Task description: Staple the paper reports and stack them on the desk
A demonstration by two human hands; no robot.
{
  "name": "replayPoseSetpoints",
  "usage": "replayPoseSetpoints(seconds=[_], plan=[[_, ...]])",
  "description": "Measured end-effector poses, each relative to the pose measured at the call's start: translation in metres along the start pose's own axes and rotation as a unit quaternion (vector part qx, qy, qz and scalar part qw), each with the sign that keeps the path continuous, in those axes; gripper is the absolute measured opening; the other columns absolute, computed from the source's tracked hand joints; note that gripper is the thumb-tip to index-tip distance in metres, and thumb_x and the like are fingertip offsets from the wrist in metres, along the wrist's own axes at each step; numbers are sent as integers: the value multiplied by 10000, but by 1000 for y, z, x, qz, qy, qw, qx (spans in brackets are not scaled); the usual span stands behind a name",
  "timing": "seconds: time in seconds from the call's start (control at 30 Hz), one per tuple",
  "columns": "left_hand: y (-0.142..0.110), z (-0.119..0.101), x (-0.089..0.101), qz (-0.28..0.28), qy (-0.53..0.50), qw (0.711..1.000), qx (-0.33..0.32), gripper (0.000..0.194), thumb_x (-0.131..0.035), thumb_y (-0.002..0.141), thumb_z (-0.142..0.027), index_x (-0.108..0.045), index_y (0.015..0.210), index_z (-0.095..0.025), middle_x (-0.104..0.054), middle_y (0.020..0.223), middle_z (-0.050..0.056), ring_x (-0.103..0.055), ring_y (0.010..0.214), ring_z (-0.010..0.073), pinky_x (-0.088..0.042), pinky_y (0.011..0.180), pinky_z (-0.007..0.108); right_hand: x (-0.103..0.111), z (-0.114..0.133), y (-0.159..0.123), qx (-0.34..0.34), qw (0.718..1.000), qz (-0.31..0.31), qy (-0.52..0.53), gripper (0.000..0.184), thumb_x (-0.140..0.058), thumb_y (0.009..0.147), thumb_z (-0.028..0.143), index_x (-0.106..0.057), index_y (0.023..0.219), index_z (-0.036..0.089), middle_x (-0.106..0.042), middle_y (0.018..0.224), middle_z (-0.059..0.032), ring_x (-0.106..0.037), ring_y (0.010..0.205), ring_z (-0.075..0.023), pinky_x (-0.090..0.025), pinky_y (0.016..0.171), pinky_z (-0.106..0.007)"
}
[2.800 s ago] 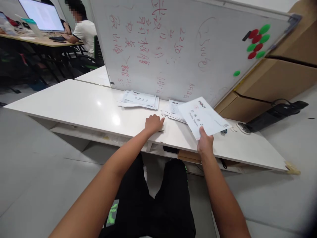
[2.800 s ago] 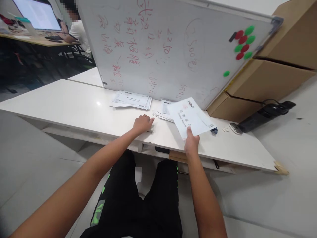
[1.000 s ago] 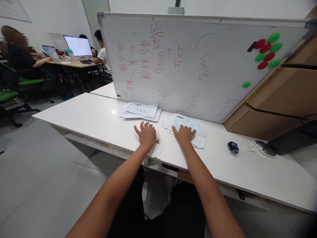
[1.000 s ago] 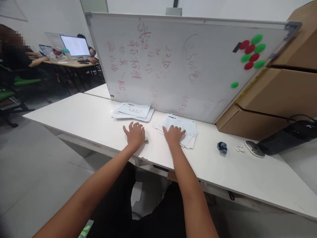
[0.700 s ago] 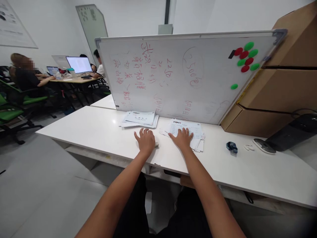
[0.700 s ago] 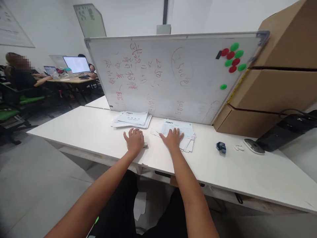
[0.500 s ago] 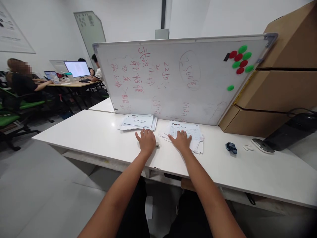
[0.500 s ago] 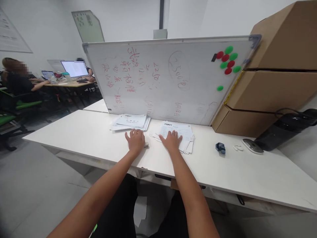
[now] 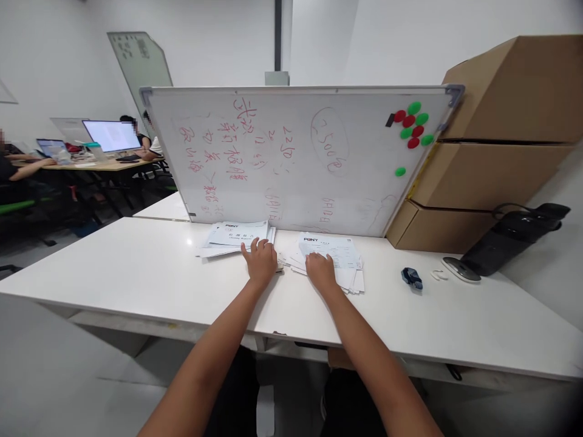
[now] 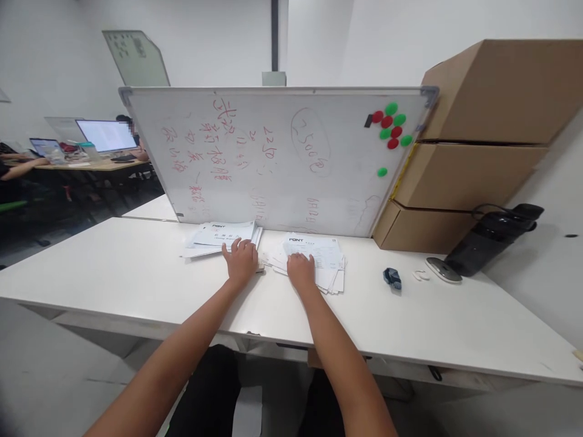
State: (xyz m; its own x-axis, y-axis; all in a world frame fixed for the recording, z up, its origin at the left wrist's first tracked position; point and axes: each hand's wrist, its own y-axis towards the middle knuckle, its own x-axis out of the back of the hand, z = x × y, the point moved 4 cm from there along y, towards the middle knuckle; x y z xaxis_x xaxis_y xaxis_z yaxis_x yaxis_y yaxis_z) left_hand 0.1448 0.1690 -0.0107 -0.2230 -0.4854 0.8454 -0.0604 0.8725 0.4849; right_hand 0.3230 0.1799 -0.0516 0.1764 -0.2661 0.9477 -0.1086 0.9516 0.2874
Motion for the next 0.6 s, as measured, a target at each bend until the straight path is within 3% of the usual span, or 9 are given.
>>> replayPoseSetpoints(seconds=[0.17, 0.37, 0.47, 0.6], plan=[[-4, 3, -4, -2, -34, 999, -30, 396, -244, 969, -283, -616, 1101, -251, -631, 1232, 60, -440, 1282, 216, -176, 1134, 405, -4, 6, -1, 27, 999, 18, 5, 379, -318, 925, 159, -584, 1187, 94, -604, 1259, -180, -529, 1189, -242, -344, 970, -331], [-9, 9, -7, -135, -123, 980, -85, 286, -352, 954, -248, -636, 966, -210, -703, 1050, 70, -589, 1076, 222, -187, 1101, 449, -4, 1, -6, 4, 999, -34, 12, 371, -350, 910, 141, -576, 1202, 108, -592, 1297, -151, -513, 1218, -232, -335, 973, -359], [-11, 12, -5, -189, -161, 962, -115, 254, -378, 949, -233, -629, 926, -204, -714, 990, 54, -611, 1005, 205, -166, 1106, 459, -5, -4, -6, 3, 998, -64, 17, 366, -353, 891, 81, -615, 1143, 122, -654, 1201, -137, -568, 1145, -219, -334, 962, -358], [-10, 14, 0, -203, -207, 950, -113, 263, -362, 949, -259, -609, 1015, -197, -704, 1015, 74, -601, 1018, 214, -149, 1116, 487, 2, -13, -1, -12, 995, -99, 17, 353, -345, 885, 66, -657, 1042, 120, -725, 918, -125, -652, 908, -218, -358, 928, -371]])
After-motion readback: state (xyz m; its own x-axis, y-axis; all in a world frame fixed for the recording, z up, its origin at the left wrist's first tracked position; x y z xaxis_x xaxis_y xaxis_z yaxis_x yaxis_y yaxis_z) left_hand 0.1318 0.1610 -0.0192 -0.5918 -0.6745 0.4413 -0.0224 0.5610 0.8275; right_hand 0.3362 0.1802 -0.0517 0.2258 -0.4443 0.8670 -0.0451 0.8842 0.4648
